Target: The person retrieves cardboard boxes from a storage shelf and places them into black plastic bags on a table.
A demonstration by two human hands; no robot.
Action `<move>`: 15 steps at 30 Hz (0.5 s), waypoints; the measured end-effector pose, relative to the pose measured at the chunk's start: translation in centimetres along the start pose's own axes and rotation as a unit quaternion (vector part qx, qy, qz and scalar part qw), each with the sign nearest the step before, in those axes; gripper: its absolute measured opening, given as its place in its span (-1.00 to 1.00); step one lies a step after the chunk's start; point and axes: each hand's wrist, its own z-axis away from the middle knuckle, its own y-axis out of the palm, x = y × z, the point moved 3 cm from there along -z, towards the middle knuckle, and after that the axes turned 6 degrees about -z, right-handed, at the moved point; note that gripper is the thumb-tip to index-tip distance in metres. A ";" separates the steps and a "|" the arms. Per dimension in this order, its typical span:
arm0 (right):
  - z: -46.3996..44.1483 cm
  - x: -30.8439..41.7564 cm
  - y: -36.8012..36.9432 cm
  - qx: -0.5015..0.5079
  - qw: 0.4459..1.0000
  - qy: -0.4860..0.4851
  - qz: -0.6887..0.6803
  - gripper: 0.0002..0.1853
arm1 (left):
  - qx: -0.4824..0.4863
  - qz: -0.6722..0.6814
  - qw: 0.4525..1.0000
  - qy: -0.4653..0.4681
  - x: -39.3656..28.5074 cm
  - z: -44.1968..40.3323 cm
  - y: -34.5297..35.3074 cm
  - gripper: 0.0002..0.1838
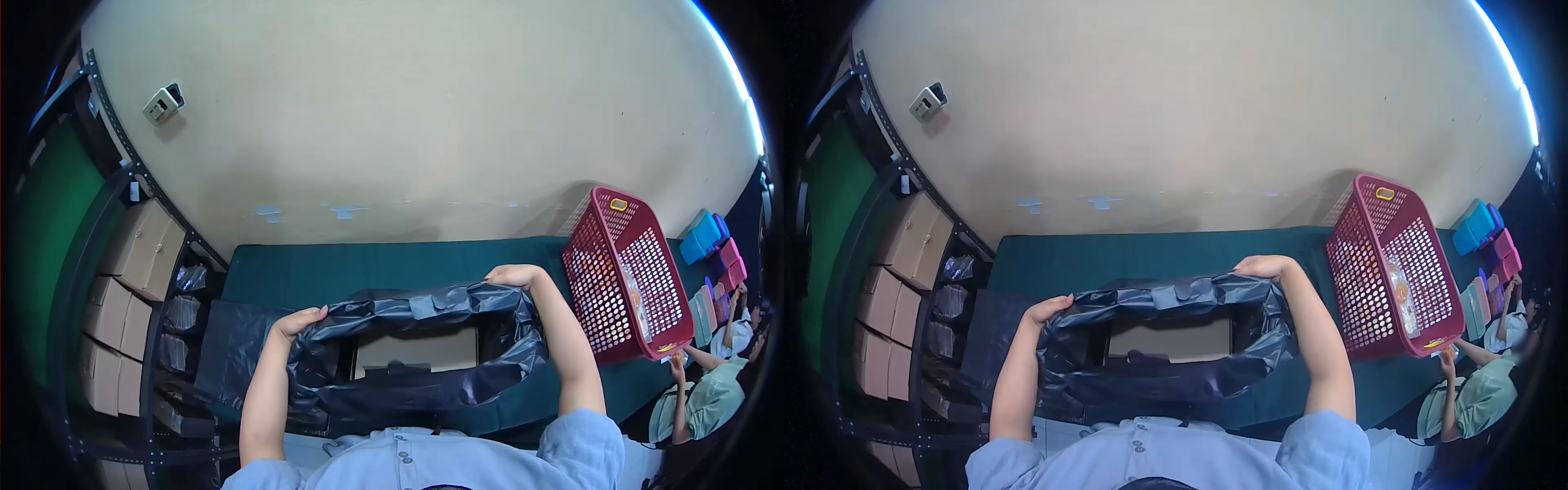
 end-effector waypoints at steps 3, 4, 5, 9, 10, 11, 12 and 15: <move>-1.0 0.2 0.1 -0.015 0.999 -0.041 0.001 -0.71 | -0.179 0.114 0.977 0.010 1.8 -1.7 -3.1 -0.45; -1.4 0.4 -0.1 -0.027 0.996 -0.090 0.006 -0.70 | -0.179 0.115 0.977 0.009 1.3 -1.9 -2.7 -0.45; -0.7 2.0 0.3 -0.113 0.969 -0.175 0.134 -0.65 | -0.260 0.047 0.964 0.025 -0.1 -2.1 -2.5 -0.43; 1.0 4.5 0.9 -0.416 0.798 -0.249 0.359 -0.45 | -0.330 -0.008 0.943 -0.035 -3.7 -2.3 -1.4 -0.36; 2.5 6.6 3.4 -0.449 0.740 -0.295 0.405 -0.43 | -0.270 0.024 0.960 -0.071 -4.7 -2.1 -0.5 -0.35; 3.9 8.4 6.0 -0.477 0.677 -0.338 0.448 -0.41 | -0.288 -0.055 0.951 -0.102 -5.8 -1.8 -0.3 -0.36; 4.8 9.5 8.1 -0.472 0.657 -0.378 0.450 -0.39 | -0.306 -0.164 0.929 -0.131 -7.6 -0.9 0.6 -0.38; 5.7 9.7 13.8 -0.372 0.658 -0.434 0.490 -0.37 | -0.515 -0.507 0.686 0.086 -9.1 0.7 1.4 -0.44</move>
